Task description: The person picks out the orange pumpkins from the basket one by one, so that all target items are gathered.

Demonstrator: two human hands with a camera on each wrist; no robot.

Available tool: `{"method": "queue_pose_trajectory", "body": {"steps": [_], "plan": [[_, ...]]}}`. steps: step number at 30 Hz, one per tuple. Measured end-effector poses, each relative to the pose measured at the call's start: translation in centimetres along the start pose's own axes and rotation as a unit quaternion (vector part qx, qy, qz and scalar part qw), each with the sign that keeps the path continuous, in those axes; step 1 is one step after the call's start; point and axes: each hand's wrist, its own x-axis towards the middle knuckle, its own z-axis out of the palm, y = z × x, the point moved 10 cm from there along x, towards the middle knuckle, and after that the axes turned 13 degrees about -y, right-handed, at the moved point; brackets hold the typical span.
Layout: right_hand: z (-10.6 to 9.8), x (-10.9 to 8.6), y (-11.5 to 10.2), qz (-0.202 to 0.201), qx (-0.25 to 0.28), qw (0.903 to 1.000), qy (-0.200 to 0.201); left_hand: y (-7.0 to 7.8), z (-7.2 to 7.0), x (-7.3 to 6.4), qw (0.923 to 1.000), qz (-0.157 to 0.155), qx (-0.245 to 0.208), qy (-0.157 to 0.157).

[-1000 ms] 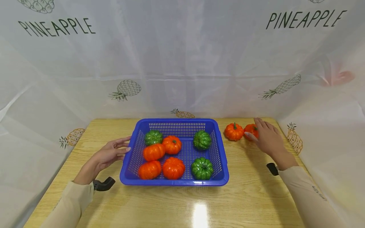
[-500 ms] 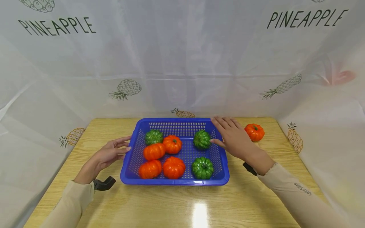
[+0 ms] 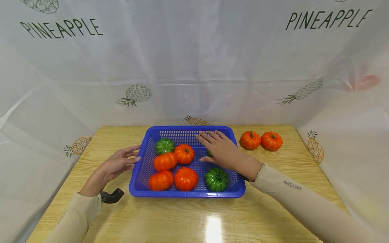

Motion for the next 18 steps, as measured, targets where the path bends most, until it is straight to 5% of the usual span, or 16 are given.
{"method": "queue_pose_trajectory", "body": {"steps": [18], "plan": [[2.0,5.1,-2.7,-0.063,-0.011,0.9961,-0.061,0.0,0.1,0.0,1.0,0.0,-0.001,0.0]]}}
